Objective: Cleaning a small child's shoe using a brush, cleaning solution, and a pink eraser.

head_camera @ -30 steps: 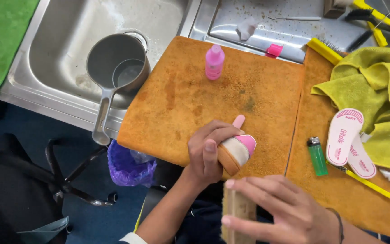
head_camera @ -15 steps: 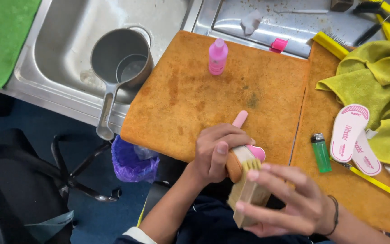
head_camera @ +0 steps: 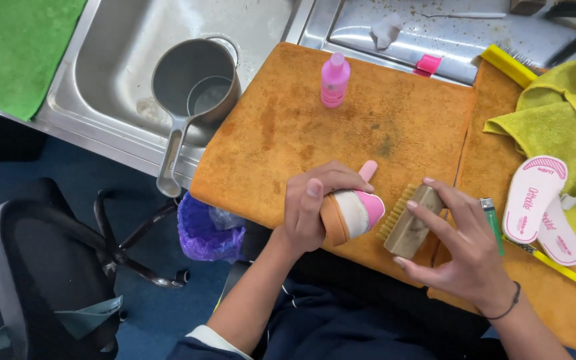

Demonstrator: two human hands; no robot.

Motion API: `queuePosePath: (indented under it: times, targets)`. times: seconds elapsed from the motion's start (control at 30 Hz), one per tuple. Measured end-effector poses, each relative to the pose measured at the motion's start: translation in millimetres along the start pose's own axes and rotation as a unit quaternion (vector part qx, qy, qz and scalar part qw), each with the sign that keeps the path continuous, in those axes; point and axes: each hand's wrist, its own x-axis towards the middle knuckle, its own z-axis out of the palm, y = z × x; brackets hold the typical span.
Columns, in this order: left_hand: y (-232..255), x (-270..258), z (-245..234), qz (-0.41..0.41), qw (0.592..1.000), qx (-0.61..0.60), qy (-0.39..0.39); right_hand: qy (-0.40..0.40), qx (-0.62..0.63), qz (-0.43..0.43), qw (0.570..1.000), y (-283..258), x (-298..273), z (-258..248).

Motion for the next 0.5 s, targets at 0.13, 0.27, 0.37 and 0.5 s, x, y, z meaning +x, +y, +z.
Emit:
queuePosePath:
  times: [0.13,0.27,0.37,0.5]
  targets:
    - [-6,-2,-5,0.004,1.000,-0.016,-0.008,-0.015,0.000,0.024,1.000,-2,1,7]
    - [-14,-1,-9,0.032,0.998,-0.054,-0.008,-0.008,0.001,0.023,1.000,-1,1,10]
    - [-22,-5,-12,0.047,0.993,-0.106,0.001,-0.004,0.001,0.025,1.000,-3,2,12]
    - [-33,-10,-13,0.044,0.990,-0.128,0.035,-0.002,0.001,0.024,1.000,-1,1,13]
